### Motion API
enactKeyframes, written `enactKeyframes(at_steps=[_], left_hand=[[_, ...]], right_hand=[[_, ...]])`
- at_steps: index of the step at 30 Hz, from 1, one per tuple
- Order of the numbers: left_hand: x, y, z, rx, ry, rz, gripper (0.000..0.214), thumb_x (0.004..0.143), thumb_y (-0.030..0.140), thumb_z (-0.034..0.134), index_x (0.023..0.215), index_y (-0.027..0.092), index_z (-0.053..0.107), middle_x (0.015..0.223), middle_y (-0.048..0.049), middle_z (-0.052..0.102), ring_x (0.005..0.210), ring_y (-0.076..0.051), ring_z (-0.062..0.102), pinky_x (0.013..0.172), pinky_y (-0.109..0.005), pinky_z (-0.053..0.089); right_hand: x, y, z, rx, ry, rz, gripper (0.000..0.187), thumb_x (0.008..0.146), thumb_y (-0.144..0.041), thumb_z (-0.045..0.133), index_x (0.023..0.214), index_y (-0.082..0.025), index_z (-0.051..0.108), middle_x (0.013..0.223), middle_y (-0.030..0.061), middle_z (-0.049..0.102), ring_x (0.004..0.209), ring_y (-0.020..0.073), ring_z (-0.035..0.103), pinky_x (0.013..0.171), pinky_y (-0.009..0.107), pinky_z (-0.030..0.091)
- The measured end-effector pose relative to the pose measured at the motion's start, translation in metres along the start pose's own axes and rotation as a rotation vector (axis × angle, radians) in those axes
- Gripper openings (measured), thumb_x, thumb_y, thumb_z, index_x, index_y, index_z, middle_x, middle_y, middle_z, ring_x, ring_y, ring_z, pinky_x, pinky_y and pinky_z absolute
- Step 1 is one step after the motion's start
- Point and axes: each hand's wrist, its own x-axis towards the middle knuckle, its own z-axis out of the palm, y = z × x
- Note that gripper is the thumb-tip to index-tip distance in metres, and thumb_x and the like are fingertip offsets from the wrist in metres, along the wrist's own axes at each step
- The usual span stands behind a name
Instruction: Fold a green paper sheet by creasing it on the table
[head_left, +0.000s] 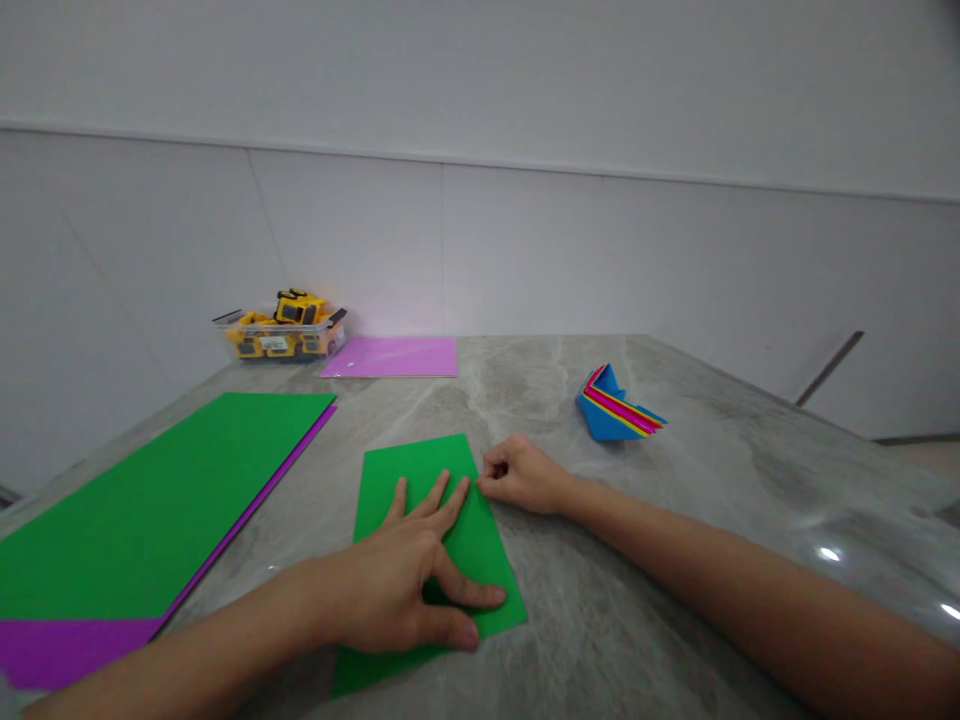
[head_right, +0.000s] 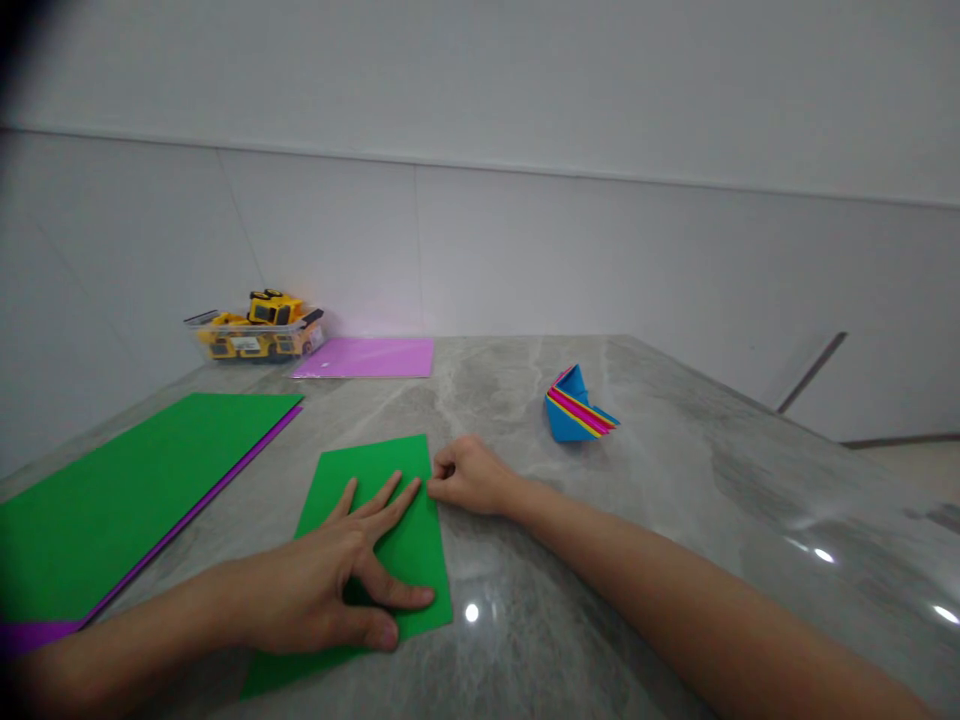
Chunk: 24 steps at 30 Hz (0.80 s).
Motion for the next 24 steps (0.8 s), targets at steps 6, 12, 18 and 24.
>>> enactKeyframes(at_steps=[6, 12, 18, 24], left_hand=[[0.001, -0.002, 0.001, -0.012, 0.014, 0.010, 0.040, 0.083, 0.056, 0.064, 0.123, 0.052, 0.058, 0.160, -0.0017, -0.011, 0.141, -0.042, -0.020, 0.101, -0.075, -0.014], [0.000, -0.002, 0.001, -0.030, 0.039, 0.045, 0.040, 0.083, 0.057, 0.063, 0.122, 0.051, 0.059, 0.161, -0.0019, -0.005, 0.141, -0.043, -0.018, 0.099, -0.077, -0.015], [0.000, -0.006, 0.003, -0.031, 0.033, 0.055, 0.044, 0.083, 0.061, 0.060, 0.125, 0.048, 0.059, 0.162, -0.0039, -0.005, 0.140, -0.042, -0.021, 0.099, -0.077, -0.015], [0.001, -0.005, 0.002, -0.038, 0.042, 0.041, 0.046, 0.081, 0.066, 0.058, 0.123, 0.049, 0.060, 0.161, -0.0056, -0.007, 0.140, -0.044, -0.019, 0.099, -0.076, -0.015]], right_hand=[[0.030, 0.011, -0.002, -0.054, 0.034, 0.015, 0.019, 0.069, -0.014, 0.059, 0.052, -0.014, 0.052, 0.047, -0.0063, 0.041, 0.050, 0.0071, 0.037, 0.048, 0.019, 0.026], [0.054, 0.019, -0.003, -0.121, 0.065, 0.027, 0.016, 0.070, -0.013, 0.060, 0.055, -0.013, 0.056, 0.050, -0.0047, 0.048, 0.053, 0.0080, 0.043, 0.053, 0.020, 0.029], [0.070, 0.024, -0.002, -0.175, 0.107, 0.048, 0.016, 0.071, -0.014, 0.060, 0.055, -0.013, 0.058, 0.050, -0.0041, 0.048, 0.054, 0.0093, 0.045, 0.054, 0.022, 0.029], [0.059, 0.019, 0.003, -0.214, 0.167, 0.017, 0.016, 0.075, -0.014, 0.057, 0.059, -0.014, 0.057, 0.054, -0.0030, 0.049, 0.056, 0.0099, 0.043, 0.057, 0.024, 0.028]])
